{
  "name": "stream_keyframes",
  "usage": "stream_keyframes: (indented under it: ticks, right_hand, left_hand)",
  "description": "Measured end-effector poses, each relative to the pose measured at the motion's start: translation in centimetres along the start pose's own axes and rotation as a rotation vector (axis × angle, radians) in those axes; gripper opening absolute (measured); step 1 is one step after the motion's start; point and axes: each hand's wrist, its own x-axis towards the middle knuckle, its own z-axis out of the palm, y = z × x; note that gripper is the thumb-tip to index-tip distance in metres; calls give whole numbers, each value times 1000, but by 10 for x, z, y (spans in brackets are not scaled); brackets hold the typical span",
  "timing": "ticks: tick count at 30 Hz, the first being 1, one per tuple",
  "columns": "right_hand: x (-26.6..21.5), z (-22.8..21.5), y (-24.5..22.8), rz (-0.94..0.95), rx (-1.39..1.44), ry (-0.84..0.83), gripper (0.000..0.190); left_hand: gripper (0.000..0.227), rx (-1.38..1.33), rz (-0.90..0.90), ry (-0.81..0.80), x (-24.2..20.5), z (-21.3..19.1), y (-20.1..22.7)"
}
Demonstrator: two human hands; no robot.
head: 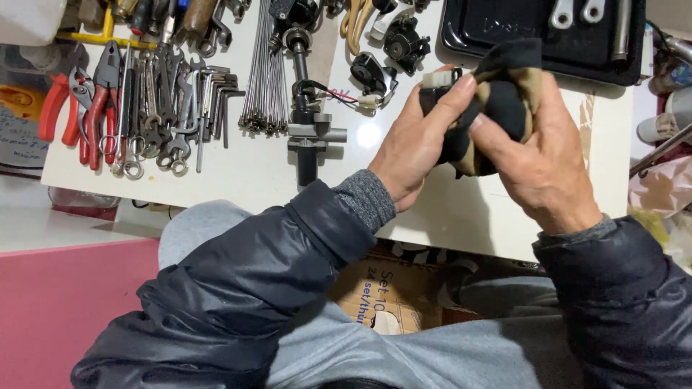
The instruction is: Cleaning a bicycle derailleur component with a cloth on a workbench.
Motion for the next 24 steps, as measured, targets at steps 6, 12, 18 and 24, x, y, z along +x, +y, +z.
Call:
stream_keyframes:
  ticks: [6,12,18,24]
  right_hand:
    - [8,-13,16,-178,-215,-45,55]
    - [8,-24,19,-6,-202,-39,49]
    - [10,-19,45,-136,507,73,44]
    - [0,6,18,-277,-76,102,28]
  left_hand:
    - [64,47,-35,1,3,-6,1]
    - [105,-110,-112,-101,6,-6,10]
    - [82,91,10,-170,4,-8,2]
    - [96,251,211,-242,6,-8,-13]
